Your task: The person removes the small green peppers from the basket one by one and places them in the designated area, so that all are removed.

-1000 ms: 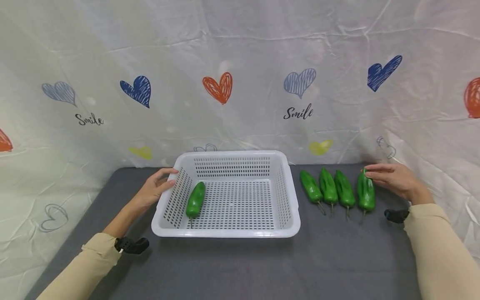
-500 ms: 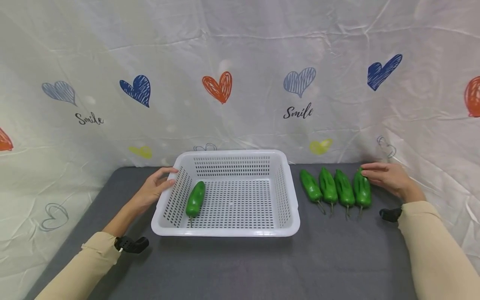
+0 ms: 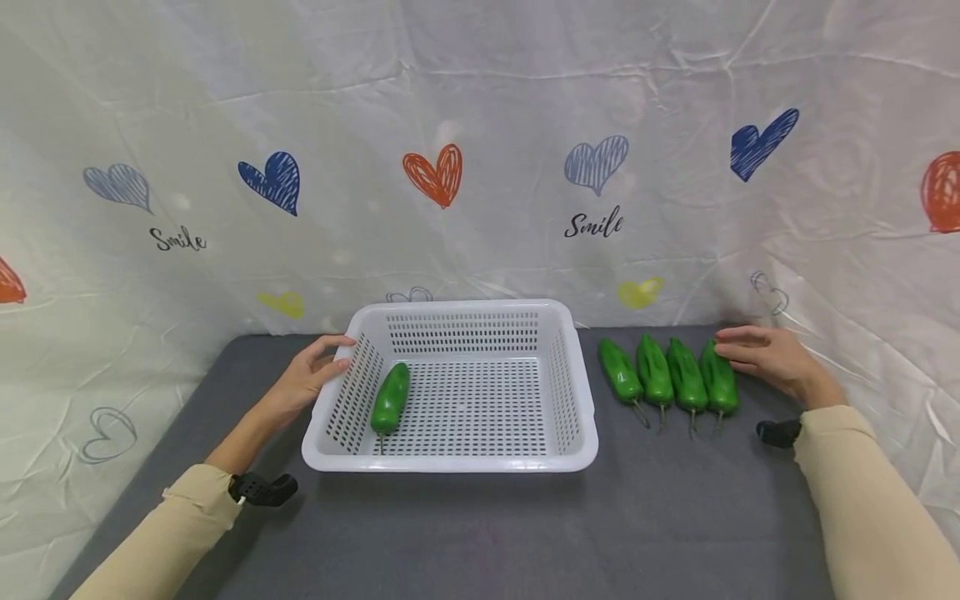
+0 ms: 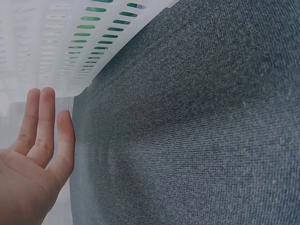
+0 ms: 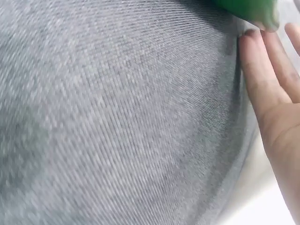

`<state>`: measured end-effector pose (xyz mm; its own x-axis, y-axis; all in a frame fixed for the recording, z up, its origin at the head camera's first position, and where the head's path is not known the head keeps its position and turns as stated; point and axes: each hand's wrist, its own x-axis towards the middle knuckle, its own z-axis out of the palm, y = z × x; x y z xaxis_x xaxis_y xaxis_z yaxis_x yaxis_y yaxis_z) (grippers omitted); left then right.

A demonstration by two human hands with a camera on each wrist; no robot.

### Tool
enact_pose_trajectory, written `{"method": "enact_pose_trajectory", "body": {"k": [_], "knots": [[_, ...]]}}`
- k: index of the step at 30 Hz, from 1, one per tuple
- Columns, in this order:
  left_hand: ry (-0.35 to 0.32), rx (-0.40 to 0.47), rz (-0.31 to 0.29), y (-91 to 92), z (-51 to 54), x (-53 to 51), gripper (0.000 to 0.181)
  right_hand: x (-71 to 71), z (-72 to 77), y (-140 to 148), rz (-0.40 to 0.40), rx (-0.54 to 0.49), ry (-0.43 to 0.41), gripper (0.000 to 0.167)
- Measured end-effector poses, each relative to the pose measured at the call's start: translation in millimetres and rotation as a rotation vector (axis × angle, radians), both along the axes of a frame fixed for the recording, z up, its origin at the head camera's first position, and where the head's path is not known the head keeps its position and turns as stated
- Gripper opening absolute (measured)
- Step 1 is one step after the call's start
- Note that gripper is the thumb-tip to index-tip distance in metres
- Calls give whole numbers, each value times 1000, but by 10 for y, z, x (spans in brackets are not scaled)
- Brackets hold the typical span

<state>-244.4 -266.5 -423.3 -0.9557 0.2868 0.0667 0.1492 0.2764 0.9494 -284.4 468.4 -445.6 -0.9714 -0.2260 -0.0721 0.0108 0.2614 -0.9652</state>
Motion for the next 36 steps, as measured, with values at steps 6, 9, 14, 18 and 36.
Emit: {"method": "enact_pose_trajectory", "body": {"k": [6,9,14,18,36], "knots": [[2,6,-6,-4,-4,-11,43,60,91,-27,6,84,83,35],[2,9,0,-12,-11,-12,43,73,154,-59,-25,108,109,32],[-2,9,7,-12,-15,-9,43,110,288,-139,-75,189,135,41],[-8,12,5,-8,-15,-8,43,148,375,-230,-101,252,153,53],[-1,21,-3,3,-5,-2,43,203,684,-980,-86,152,245,76]]}}
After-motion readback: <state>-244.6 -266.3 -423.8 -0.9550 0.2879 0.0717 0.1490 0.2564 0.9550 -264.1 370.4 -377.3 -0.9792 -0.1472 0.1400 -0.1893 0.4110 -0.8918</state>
